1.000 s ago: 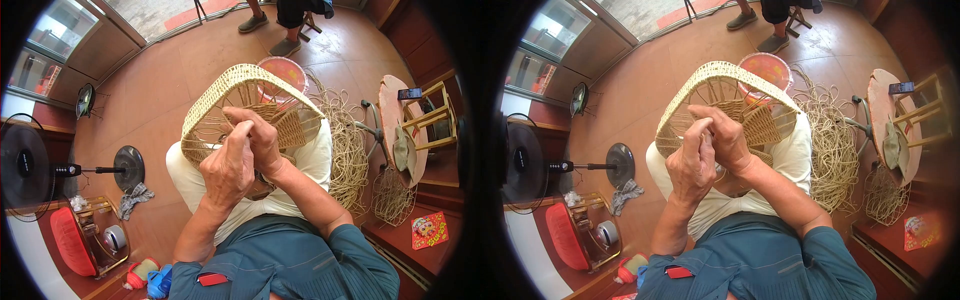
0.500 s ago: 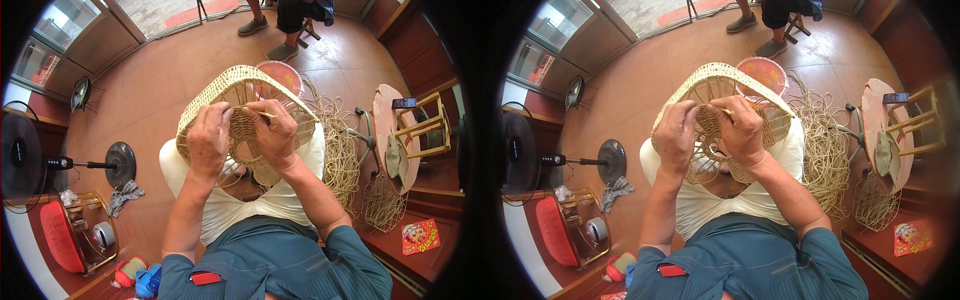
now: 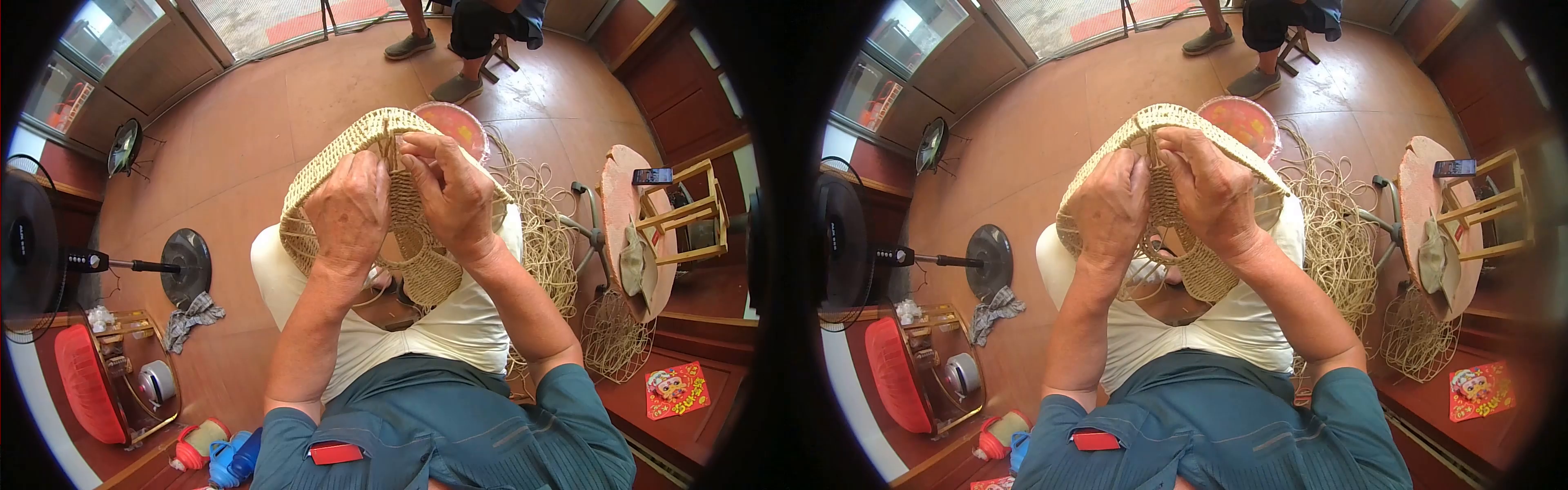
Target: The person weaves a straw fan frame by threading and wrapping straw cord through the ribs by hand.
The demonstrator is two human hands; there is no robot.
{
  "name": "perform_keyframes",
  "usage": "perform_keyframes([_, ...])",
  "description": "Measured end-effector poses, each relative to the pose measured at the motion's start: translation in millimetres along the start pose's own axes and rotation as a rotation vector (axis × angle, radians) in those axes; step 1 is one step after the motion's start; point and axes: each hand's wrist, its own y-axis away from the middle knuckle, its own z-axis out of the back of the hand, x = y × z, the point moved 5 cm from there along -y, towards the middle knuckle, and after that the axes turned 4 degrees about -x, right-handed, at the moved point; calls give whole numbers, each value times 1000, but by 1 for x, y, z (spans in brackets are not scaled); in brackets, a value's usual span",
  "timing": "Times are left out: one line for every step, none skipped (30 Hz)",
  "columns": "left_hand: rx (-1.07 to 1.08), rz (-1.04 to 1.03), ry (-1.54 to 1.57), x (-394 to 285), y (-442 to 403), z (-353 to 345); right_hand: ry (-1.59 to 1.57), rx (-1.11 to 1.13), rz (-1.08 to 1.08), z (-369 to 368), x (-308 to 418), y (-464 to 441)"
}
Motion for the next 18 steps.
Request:
perform_keyframes([-12, -23, 12, -2, 1, 0, 21, 19, 24, 0, 1, 1])
perform_keyframes([-24, -45, 24, -4, 2, 0, 42, 37, 48, 0, 3, 2])
perform_keyframes([31, 15, 74, -4, 4, -2, 64, 56, 70, 0, 4, 3])
perform_keyframes([86, 75, 126, -4, 5, -3, 115, 94, 99, 1, 5, 4])
perform_keyframes([141, 137, 176, -4, 7, -5, 164, 134, 127, 1, 7, 5])
perform_keyframes([188, 188, 243, -3, 8, -6, 213, 175, 156, 1, 8, 6])
perform_keyframes([232, 240, 310, -1, 9, -8, 244, 202, 157, 0, 11, 8])
perform_keyframes([276, 290, 376, 0, 11, -9, 276, 228, 160, -3, 14, 9])
perform_keyframes([295, 328, 445, 2, 11, -10, 308, 255, 164, -5, 16, 10])
perform_keyframes([311, 365, 514, 5, 10, -11, 316, 283, 145, -5, 17, 8])
perform_keyframes([327, 403, 584, 6, 10, -13, 325, 312, 126, -6, 17, 5])
perform_keyframes([321, 386, 565, 7, 10, -13, 333, 341, 108, -7, 17, 3])
perform_keyframes([315, 369, 545, 8, 10, -13, 315, 333, 113, -8, 17, 1])
perform_keyframes([310, 352, 525, 8, 11, -14, 297, 325, 116, -9, 17, -2])
perform_keyframes([294, 344, 523, 8, 11, -14, 279, 316, 118, -10, 16, -4])
perform_keyframes([280, 335, 522, 8, 11, -14, 280, 304, 102, -10, 15, -6])
perform_keyframes([266, 328, 522, 7, 12, -14, 281, 293, 86, -11, 13, -8])
perform_keyframes([256, 320, 507, 6, 12, -14, 283, 282, 70, -11, 12, -10])
